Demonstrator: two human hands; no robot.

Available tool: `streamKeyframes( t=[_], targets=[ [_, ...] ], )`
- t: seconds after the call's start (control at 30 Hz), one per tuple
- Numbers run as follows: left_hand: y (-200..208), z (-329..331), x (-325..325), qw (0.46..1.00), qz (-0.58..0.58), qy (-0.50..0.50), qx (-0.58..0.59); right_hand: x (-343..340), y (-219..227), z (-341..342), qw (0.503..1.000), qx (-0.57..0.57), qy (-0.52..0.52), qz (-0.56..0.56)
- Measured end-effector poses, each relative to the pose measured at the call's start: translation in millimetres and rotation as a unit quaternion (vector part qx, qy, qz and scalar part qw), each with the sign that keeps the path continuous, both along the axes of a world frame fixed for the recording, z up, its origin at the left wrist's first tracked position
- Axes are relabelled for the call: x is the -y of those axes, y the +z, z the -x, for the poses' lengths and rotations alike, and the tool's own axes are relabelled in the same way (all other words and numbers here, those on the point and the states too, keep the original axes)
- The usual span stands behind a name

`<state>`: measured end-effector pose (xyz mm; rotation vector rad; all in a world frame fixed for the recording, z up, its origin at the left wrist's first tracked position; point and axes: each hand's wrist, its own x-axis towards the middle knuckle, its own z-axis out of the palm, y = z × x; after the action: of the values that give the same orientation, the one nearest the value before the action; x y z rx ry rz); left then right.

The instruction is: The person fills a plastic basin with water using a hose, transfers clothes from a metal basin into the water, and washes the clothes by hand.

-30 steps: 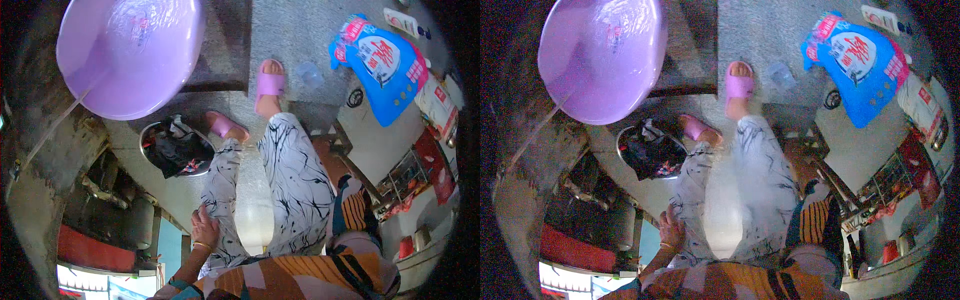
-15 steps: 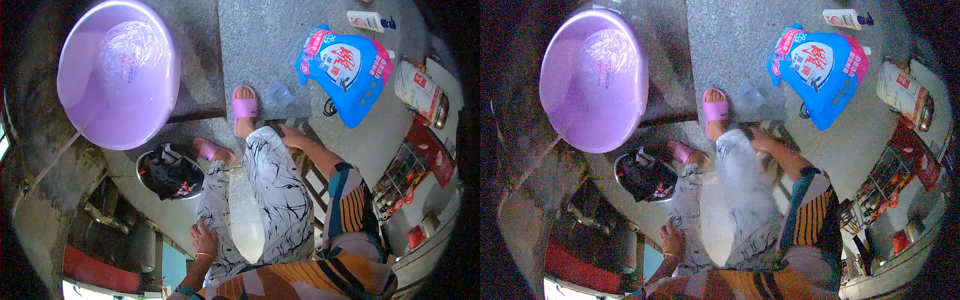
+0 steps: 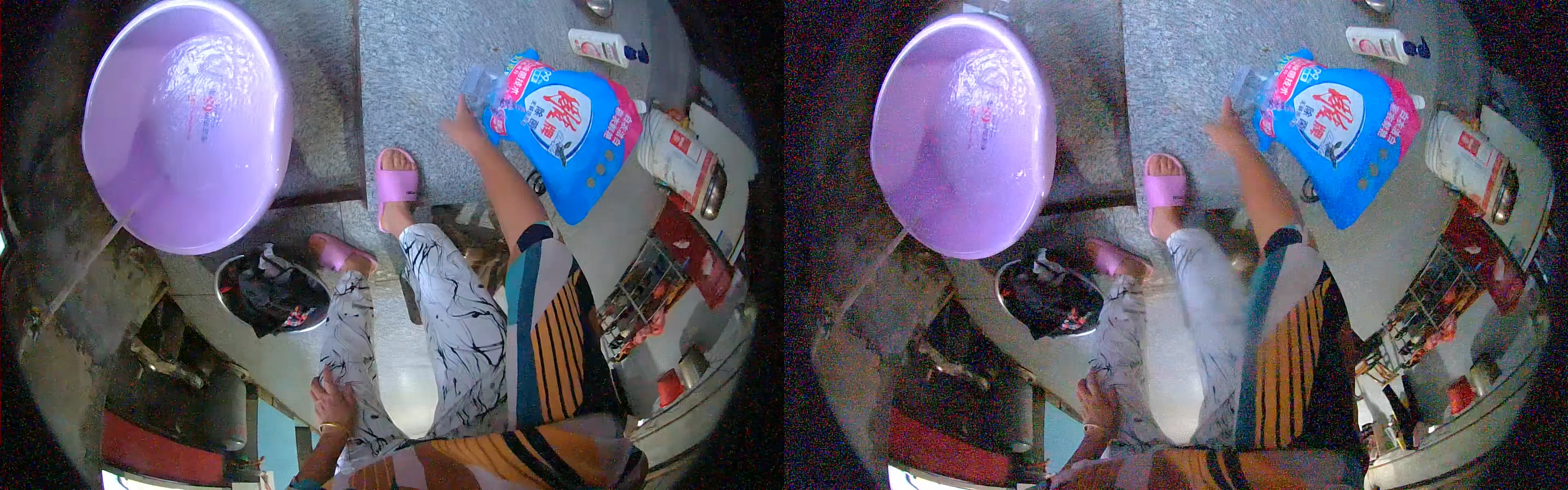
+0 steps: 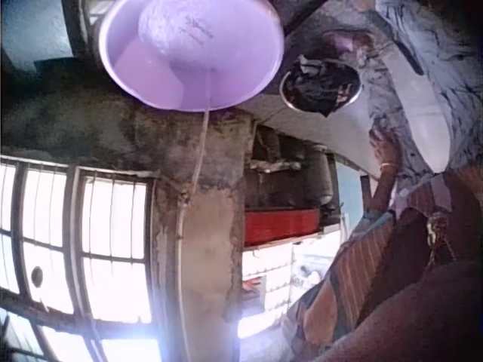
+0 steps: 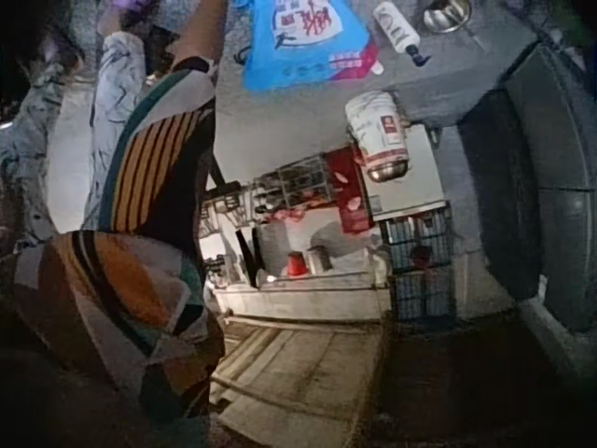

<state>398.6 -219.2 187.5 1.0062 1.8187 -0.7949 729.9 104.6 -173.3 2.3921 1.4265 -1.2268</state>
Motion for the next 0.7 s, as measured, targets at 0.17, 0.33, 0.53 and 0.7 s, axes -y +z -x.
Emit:
streamKeyframes(
  t=[0.17, 0.33, 0.53, 0.7],
  targets=[
    [-1, 7, 6, 0.999, 0.012, 0.045, 0.007, 64, 68, 12, 0.985, -0.136, 0.098, 0.04],
    [8, 11, 16, 0.988, -0.089, 0.102, 0.07, 144, 264, 8, 0.976, -0.165, 0.124, 0.067],
    [6, 41, 77, 0.973, -0.208, 0.018, 0.098, 154, 448, 24, 0.917, -0.229, 0.325, 0.02],
    [52, 45, 63, 0.963, 0.03, 0.217, 0.156, 176, 435, 31, 0.875, -0.159, 0.451, -0.076]
  ],
)
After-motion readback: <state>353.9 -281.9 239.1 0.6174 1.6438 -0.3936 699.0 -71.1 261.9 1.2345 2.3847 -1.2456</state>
